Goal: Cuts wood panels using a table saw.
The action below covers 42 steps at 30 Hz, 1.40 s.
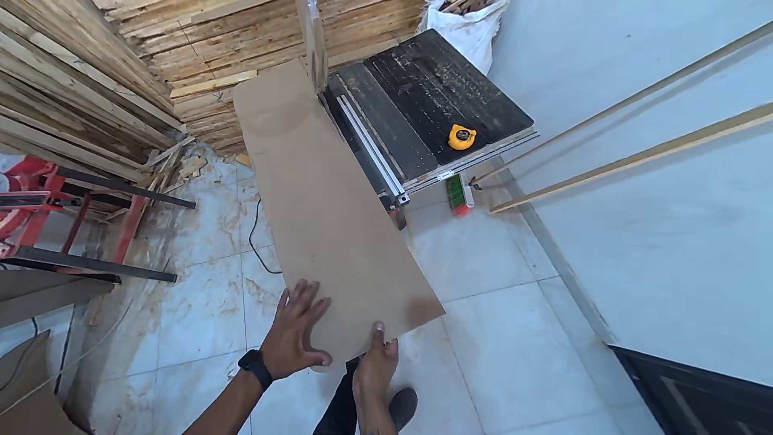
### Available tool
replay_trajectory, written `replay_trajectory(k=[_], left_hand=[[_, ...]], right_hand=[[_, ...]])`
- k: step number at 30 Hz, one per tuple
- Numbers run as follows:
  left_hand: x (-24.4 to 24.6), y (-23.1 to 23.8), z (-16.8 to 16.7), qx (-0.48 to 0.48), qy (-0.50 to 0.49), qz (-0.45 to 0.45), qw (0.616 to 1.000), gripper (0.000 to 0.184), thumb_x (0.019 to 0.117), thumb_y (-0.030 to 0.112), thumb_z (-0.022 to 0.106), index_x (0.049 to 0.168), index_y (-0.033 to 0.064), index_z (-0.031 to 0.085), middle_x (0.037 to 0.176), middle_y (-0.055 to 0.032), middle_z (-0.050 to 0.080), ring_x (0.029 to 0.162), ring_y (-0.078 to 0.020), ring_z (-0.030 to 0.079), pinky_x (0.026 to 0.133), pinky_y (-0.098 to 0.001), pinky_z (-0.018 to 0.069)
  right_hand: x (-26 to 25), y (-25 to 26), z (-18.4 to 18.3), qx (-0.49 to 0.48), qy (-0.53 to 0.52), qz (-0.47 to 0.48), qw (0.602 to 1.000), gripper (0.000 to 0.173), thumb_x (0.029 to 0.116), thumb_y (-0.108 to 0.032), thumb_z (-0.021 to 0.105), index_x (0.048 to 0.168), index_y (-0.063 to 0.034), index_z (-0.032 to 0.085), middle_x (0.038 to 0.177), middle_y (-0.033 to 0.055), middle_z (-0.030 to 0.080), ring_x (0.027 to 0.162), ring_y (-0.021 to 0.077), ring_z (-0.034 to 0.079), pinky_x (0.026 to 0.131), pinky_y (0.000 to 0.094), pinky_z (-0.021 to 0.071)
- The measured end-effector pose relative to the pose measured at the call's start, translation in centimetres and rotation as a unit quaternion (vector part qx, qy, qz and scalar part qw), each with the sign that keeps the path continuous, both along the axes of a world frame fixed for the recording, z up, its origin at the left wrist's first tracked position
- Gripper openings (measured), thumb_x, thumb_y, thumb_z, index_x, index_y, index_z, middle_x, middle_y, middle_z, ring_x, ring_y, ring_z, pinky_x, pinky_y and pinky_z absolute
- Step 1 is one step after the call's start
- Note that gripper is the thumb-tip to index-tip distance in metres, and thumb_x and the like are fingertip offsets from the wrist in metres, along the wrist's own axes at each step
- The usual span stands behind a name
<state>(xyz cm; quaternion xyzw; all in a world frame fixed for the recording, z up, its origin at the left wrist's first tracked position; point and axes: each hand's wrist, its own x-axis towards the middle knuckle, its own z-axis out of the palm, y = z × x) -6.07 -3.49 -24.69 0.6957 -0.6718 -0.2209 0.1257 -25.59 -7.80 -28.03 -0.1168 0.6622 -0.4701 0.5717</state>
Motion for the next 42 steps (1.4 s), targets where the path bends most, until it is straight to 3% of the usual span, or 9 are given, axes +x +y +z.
replay_trajectory(k=[3,6,13,21,26,32,42], left_hand=[[-0.2,-1.1,0.2,0.031,-0.023,-0.066,0.997,0.105,0.0658,0.085,0.071,0.157,0.0476,0.036,0.173,0.0094,0.016,0.161,-0.0222,0.001,0.126,-0.068,0.0022],[0.5,-2.7,0.4,0.055,-0.027,-0.112,0.992,0.105,0.0682,0.082,0.072,0.159,0.0453,0.033,0.173,0.0089,0.014,0.161,-0.0216,0.0,0.126,-0.0678,0.0001],[4.4,-7.0,-0.6,0.093,-0.075,-0.138,0.983,0.094,0.078,0.073,0.069,0.16,0.0442,0.032,0.173,0.0077,0.013,0.16,-0.0191,-0.001,0.126,-0.065,0.0011],[7.2,-10.4,-1.6,0.113,-0.114,-0.127,0.979,0.094,0.0743,0.067,0.072,0.158,0.0453,0.035,0.173,0.0074,0.013,0.16,-0.0212,0.002,0.125,-0.0654,0.0063],[8.4,-12.4,-1.5,0.128,-0.124,-0.125,0.976,0.096,0.0723,0.067,0.073,0.158,0.0448,0.036,0.173,0.007,0.013,0.16,-0.0218,0.003,0.124,-0.0664,0.0077],[10.1,-14.3,-1.7,0.127,-0.131,-0.117,0.976,0.096,0.0711,0.07,0.073,0.157,0.0457,0.037,0.173,0.0083,0.015,0.16,-0.0212,0.005,0.124,-0.0661,0.012],[14.3,-18.2,-1.7,0.143,-0.135,-0.119,0.973,0.096,0.0715,0.07,0.074,0.157,0.0468,0.037,0.173,0.0107,0.013,0.16,-0.0185,0.003,0.125,-0.0642,0.0121]], right_hand=[[1.4,-1.0,-0.3,-0.005,-0.007,-0.005,1.0,0.033,0.1044,-0.027,0.061,0.126,-0.0025,0.059,0.105,0.0155,0.071,0.093,0.0236,0.073,0.082,0.0433,0.0635],[3.3,-2.6,-0.5,-0.012,-0.018,-0.006,1.0,0.032,0.1047,-0.026,0.06,0.124,-0.0013,0.06,0.102,0.0159,0.072,0.09,0.0237,0.074,0.081,0.0424,0.064],[7.1,-6.8,-1.6,-0.003,-0.046,0.027,0.999,0.034,0.1065,-0.029,0.057,0.126,-0.0011,0.057,0.104,0.0171,0.071,0.09,0.0256,0.074,0.079,0.0454,0.0644],[8.5,-10.5,-1.5,0.067,-0.105,0.106,0.986,0.04,0.1096,-0.035,0.048,0.128,0.0002,0.052,0.106,0.0216,0.07,0.087,0.0321,0.074,0.07,0.0485,0.0652],[7.2,-10.5,-1.4,0.094,-0.121,0.155,0.976,0.054,0.1093,-0.046,0.043,0.139,-0.0019,0.048,0.111,0.0219,0.069,0.093,0.0347,0.074,0.076,0.0512,0.0644],[3.1,-7.7,-3.5,0.116,-0.102,0.169,0.973,0.059,0.1077,-0.052,0.044,0.138,-0.0014,0.049,0.113,0.0201,0.07,0.097,0.0351,0.074,0.078,0.0517,0.0641],[-4.0,-5.4,-6.0,0.161,-0.052,0.173,0.97,0.061,0.107,-0.055,0.043,0.136,-0.0015,0.051,0.113,0.0206,0.071,0.098,0.0354,0.073,0.079,0.0521,0.0633]])
